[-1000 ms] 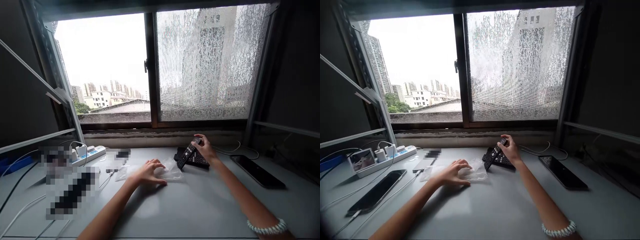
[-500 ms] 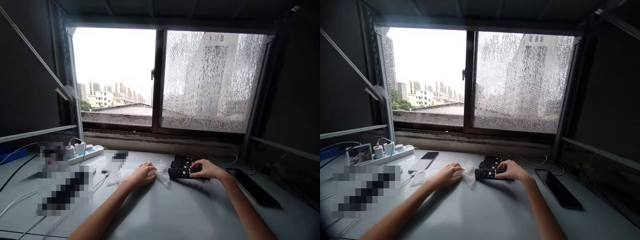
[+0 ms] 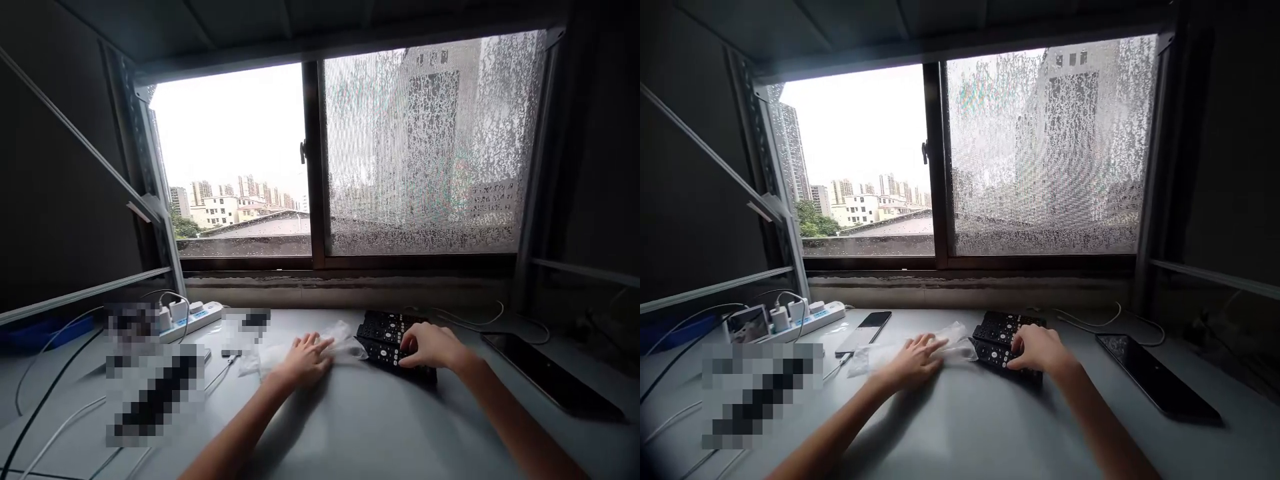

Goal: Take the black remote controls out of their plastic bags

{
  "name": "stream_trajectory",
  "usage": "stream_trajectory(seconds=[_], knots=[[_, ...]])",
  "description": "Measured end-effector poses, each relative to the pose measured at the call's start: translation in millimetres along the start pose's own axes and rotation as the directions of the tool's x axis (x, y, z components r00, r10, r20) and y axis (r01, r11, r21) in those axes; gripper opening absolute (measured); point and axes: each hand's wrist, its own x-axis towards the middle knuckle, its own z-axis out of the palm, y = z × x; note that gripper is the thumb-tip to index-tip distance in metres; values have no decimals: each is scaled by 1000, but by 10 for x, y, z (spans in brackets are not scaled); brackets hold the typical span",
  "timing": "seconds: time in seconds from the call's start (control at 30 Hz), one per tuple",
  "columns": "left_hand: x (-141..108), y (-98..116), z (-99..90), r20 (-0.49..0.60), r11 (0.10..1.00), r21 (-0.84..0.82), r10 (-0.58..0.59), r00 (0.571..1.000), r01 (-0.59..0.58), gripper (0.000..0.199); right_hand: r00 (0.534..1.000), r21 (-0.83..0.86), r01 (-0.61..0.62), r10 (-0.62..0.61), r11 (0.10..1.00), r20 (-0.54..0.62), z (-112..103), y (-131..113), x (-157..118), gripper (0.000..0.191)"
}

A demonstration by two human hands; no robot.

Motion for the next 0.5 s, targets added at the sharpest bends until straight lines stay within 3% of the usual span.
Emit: stream_trajectory(seconds=[0.1, 0.4, 0.5], knots=[[1, 2, 53, 66, 1000, 5, -25, 997, 25, 45, 999, -31, -27, 28, 999, 30, 5, -27, -25, 20], [190, -51, 198, 10, 974, 50, -222, 975, 221, 49, 988, -13, 43, -40, 999, 152, 180, -14, -9, 56], [265, -156, 220, 2, 968, 37, -249, 968, 249, 49, 978, -8, 70, -67, 998, 195, 189, -46, -4, 57]])
